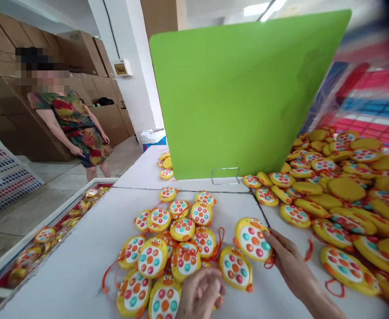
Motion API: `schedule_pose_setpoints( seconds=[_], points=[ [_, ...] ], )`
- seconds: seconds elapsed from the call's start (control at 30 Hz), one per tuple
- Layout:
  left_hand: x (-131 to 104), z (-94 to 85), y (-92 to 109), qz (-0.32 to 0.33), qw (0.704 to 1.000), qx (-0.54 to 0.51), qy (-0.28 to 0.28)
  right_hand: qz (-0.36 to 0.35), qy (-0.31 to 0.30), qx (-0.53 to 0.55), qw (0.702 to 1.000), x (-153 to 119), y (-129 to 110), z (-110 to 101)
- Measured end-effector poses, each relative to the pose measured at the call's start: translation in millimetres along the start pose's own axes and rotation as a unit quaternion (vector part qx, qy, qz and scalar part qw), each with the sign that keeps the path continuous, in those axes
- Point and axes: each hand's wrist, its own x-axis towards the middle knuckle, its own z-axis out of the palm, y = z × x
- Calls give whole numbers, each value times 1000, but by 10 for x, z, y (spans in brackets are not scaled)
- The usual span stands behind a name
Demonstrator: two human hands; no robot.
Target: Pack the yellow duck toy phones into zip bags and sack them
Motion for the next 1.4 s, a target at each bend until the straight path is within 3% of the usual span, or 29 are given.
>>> schedule_pose_setpoints(
  seconds=[0.17, 0.33, 0.6, 0.73, 0.83, 0.93, 1.1, 1.27, 1.4],
  points=[
    [-60, 209, 140, -40, 992, -120, 3, 40, -116, 91, 988, -609, -213, 352],
    [-190, 143, 124, -92, 982, -159, 53, 25, -125, 168, 978, -865, -268, 588],
    [-337, 50, 117, -64, 995, -83, 6, 72, -214, 111, 968, -972, -108, 517],
    [-343, 16, 151, -62, 994, -83, -18, 119, -147, 77, 979, -1038, 15, 474],
    [-325, -18, 154, -52, 996, -66, -10, 115, -148, 33, 982, -1063, 92, 469],
    [-314, -51, 159, -55, 996, -46, 46, 77, -159, 5, 984, -1060, 57, 473],
    [-304, -80, 149, -88, 990, -94, 61, -19, -93, -43, 995, -1046, -125, 445],
    [-318, -58, 86, -118, 985, -108, 71, 24, -113, 31, 993, -1152, -134, 515],
    [-375, -38, 93, -115, 982, -145, 29, 74, -120, 92, 986, -1218, -109, 620]
  ],
)
